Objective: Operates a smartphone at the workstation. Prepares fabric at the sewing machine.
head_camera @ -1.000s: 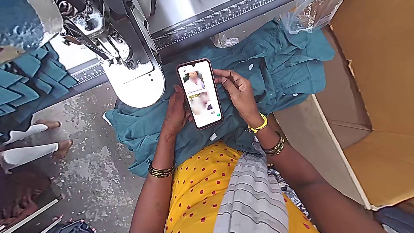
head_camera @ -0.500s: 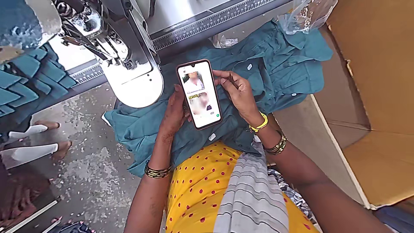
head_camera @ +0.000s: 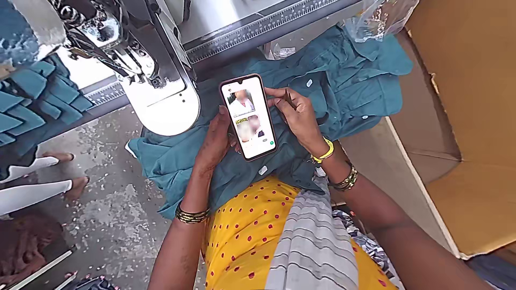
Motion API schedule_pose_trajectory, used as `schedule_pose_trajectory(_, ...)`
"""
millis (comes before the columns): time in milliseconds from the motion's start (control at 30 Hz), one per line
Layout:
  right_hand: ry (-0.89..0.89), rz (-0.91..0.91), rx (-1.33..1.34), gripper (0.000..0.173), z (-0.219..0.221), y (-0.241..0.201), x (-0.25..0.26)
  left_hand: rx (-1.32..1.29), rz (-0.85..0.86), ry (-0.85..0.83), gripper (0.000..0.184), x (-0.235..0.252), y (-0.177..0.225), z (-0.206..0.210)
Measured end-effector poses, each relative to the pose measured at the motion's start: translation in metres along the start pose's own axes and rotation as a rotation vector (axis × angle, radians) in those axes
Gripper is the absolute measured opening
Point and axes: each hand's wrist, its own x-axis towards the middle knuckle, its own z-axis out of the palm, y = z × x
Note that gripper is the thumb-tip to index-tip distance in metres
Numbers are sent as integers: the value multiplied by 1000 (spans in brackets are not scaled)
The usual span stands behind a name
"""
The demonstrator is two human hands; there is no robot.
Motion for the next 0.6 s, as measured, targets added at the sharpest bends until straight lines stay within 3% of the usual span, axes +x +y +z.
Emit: schedule_pose_trajectory(600,30,-1,25,27,6,1,0,16,-17,14,53,0,1,-1)
